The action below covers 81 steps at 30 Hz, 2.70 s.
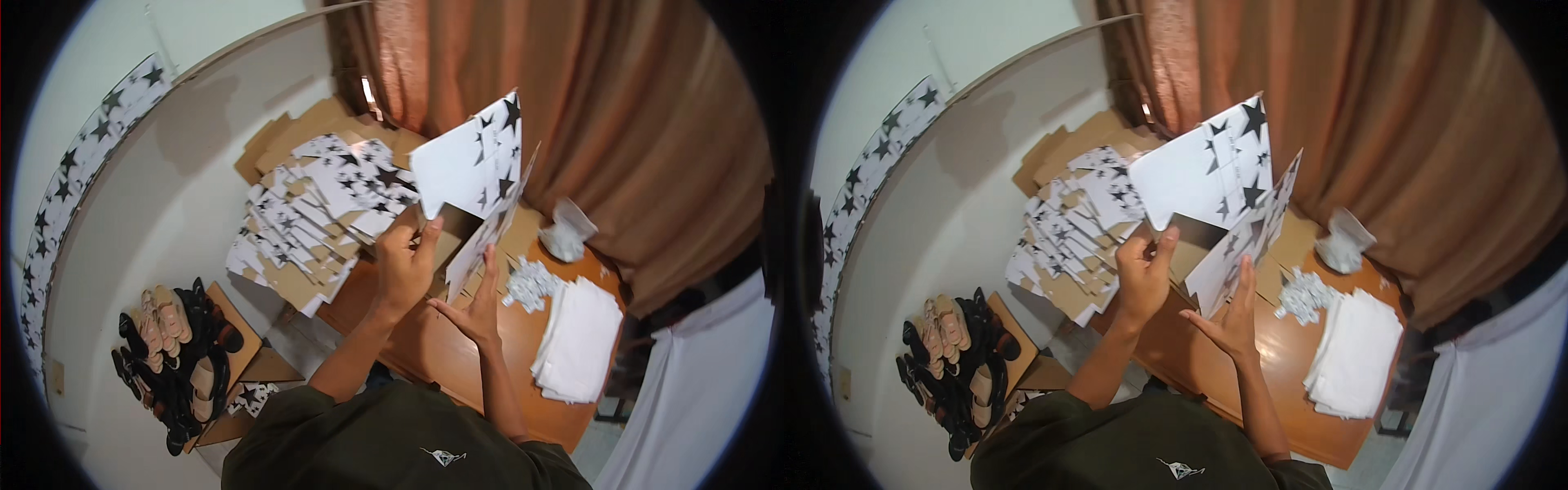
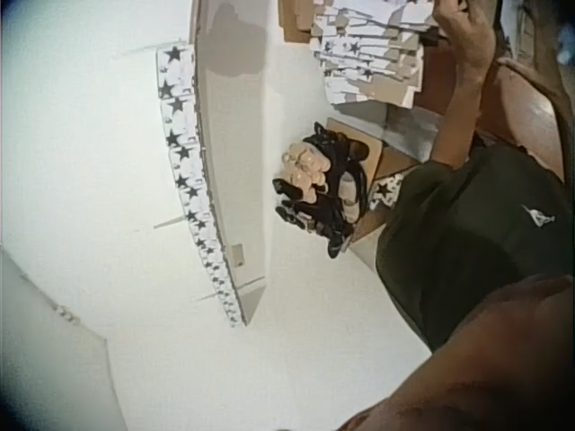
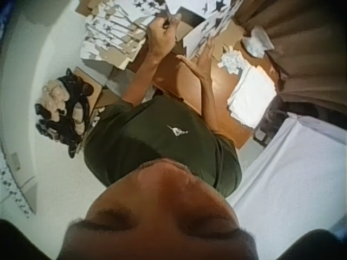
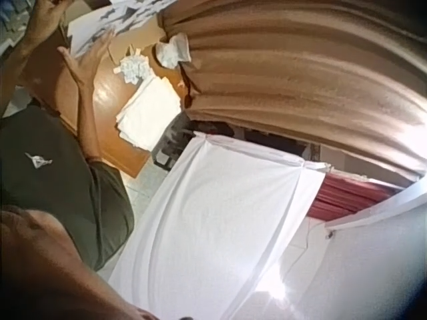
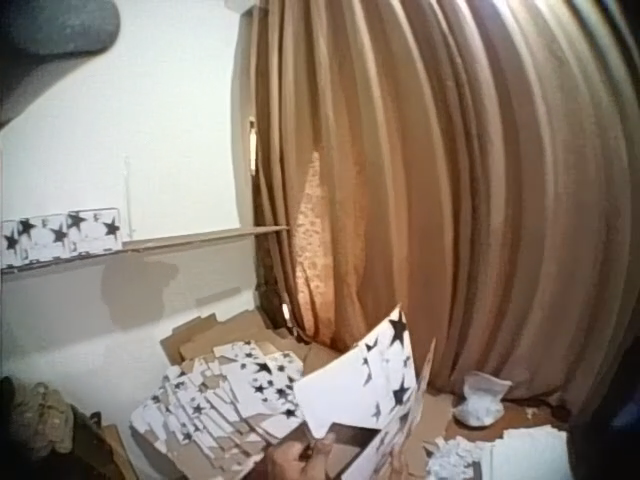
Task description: Folding and assembling cardboard shoe boxes from flat sheets.
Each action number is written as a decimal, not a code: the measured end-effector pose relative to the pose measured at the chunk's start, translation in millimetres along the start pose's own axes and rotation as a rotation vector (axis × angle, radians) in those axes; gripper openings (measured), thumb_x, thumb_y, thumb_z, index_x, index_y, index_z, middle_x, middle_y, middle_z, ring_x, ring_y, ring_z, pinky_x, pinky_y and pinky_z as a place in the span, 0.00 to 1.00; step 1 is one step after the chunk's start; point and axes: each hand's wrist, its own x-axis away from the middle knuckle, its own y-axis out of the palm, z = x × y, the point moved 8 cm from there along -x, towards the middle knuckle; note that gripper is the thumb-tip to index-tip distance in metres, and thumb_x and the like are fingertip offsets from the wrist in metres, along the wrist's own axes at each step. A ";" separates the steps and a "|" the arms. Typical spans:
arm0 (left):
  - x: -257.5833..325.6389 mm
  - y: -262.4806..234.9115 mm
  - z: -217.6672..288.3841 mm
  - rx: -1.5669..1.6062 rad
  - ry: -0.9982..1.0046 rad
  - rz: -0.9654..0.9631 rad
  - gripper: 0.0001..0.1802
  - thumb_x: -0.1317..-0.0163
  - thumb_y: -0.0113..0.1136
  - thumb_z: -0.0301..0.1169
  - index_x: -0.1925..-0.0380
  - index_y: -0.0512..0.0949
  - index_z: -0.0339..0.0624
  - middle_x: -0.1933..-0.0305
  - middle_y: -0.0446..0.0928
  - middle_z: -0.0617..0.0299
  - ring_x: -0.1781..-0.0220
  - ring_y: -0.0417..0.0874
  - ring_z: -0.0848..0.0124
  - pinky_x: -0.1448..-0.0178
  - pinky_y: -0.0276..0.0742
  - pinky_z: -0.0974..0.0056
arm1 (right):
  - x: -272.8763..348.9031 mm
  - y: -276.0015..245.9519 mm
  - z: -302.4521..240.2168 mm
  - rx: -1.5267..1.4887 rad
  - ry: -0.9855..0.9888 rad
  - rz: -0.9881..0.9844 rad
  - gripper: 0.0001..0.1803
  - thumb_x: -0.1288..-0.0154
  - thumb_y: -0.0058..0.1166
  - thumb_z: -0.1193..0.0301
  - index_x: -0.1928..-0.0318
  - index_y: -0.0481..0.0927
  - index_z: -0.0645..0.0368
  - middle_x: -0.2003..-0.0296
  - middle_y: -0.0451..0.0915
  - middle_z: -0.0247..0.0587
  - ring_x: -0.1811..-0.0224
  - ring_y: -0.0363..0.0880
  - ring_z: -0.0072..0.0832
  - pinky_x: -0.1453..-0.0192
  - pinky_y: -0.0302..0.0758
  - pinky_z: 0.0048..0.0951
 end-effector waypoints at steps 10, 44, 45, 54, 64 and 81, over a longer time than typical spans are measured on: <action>96.5 103.0 43.8 0.126 -0.064 -0.131 0.10 0.26 0.58 0.27 0.55 0.82 0.30 0.70 0.77 0.71 0.69 0.68 0.83 0.65 0.66 0.71 | 135.1 -174.8 33.5 0.135 -0.032 0.386 0.27 0.41 0.62 0.78 0.39 0.76 0.64 0.55 0.85 0.54 0.58 0.87 0.47 0.54 0.82 0.37; 99.0 -6.9 -17.8 -0.584 0.027 -0.575 0.19 0.28 0.50 0.33 0.42 0.79 0.39 0.56 0.80 0.42 0.54 0.83 0.42 0.49 0.78 0.45 | 143.2 -80.8 73.7 -0.488 0.694 0.180 0.14 0.28 0.57 0.69 0.50 0.82 0.67 0.62 0.85 0.39 0.64 0.81 0.21 0.59 0.77 0.26; 102.2 -1.6 -23.8 -0.579 0.022 -0.579 0.19 0.28 0.50 0.33 0.42 0.79 0.39 0.56 0.80 0.42 0.54 0.83 0.42 0.49 0.78 0.45 | 149.3 -77.6 83.0 -0.406 0.671 0.180 0.16 0.30 0.58 0.68 0.48 0.82 0.66 0.62 0.86 0.43 0.63 0.83 0.24 0.59 0.78 0.29; 152.6 79.7 -85.1 -0.554 -0.068 -0.834 0.24 0.29 0.50 0.32 0.34 0.73 0.40 0.52 0.80 0.38 0.49 0.81 0.40 0.45 0.76 0.42 | 173.5 -113.0 115.5 0.287 0.707 0.205 0.21 0.34 0.56 0.67 0.44 0.81 0.65 0.61 0.86 0.58 0.62 0.87 0.47 0.55 0.80 0.41; 187.4 132.7 -156.7 -0.601 -0.190 -0.853 0.23 0.30 0.49 0.31 0.36 0.73 0.39 0.47 0.80 0.37 0.46 0.81 0.38 0.43 0.77 0.41 | 203.6 -88.8 178.8 0.094 0.646 0.116 0.41 0.31 0.53 0.41 0.28 0.70 0.56 0.35 0.70 0.72 0.32 0.70 0.59 0.31 0.68 0.49; 225.4 159.3 -216.7 -0.316 -0.421 -0.817 0.30 0.35 0.48 0.27 0.32 0.63 0.33 0.44 0.77 0.29 0.39 0.78 0.36 0.34 0.73 0.44 | 224.8 -77.6 191.4 -0.149 0.850 -0.137 0.38 0.31 0.39 0.71 0.20 0.51 0.53 0.32 0.69 0.64 0.34 0.74 0.51 0.30 0.67 0.42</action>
